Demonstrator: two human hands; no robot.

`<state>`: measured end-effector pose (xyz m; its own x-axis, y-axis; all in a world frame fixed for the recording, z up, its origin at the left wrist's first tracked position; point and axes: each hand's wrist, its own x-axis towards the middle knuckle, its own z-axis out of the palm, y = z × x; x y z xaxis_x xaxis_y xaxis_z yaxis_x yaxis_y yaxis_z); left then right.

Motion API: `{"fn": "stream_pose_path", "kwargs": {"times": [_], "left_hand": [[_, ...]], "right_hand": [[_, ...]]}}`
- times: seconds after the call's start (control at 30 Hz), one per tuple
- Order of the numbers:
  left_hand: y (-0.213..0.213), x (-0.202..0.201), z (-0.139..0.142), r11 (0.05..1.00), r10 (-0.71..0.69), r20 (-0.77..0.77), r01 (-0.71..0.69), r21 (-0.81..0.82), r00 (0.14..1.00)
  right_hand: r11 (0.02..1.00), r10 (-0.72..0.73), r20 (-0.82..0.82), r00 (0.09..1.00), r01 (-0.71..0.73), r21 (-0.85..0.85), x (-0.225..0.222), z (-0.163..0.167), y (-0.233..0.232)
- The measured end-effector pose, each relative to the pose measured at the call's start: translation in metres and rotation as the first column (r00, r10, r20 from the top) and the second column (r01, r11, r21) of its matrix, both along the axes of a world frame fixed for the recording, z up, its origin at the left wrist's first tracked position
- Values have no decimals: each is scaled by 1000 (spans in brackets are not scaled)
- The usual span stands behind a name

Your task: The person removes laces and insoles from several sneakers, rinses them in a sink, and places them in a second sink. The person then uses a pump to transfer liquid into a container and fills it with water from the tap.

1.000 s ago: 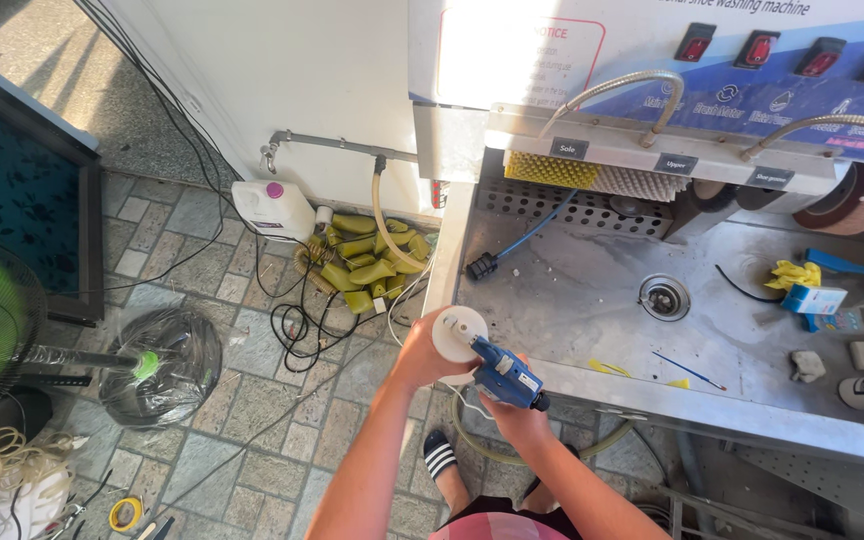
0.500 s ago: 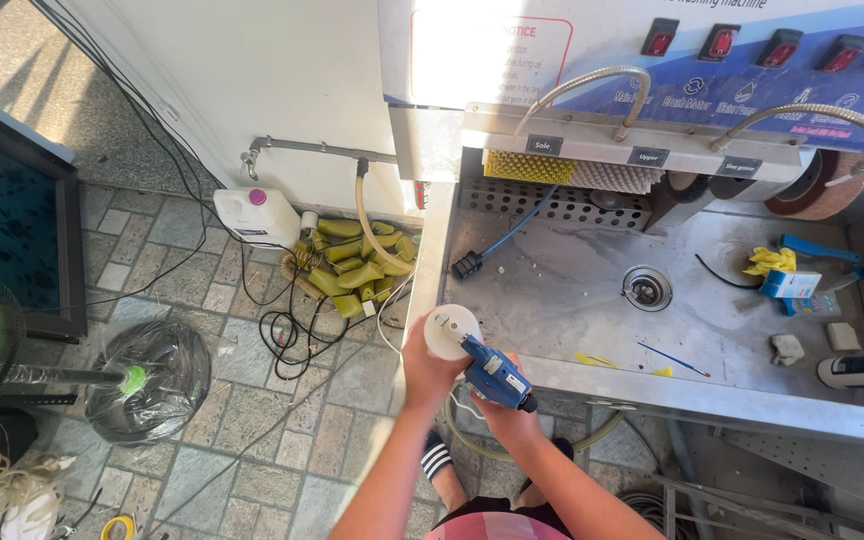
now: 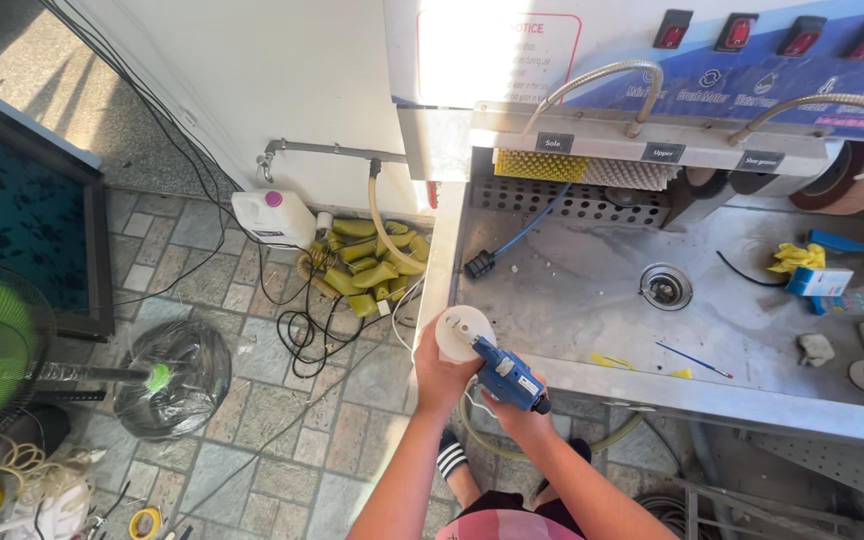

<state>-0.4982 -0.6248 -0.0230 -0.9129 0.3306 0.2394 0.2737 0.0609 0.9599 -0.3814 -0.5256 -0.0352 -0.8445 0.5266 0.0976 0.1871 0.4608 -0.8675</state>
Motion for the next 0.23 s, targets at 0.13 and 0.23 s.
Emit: {"fn": "stream_pose_path", "kwargs": {"times": [0.13, 0.23], "left_hand": [[-13, -34, 19, 922, -348, 168, 370, -119, 922], [-4, -64, 46, 781, -560, 131, 574, -244, 818]], "right_hand": [[982, 105, -46, 993, -96, 161, 1, 2, 10], [999, 28, -46, 999, -29, -25, -4, 1, 10]]}}
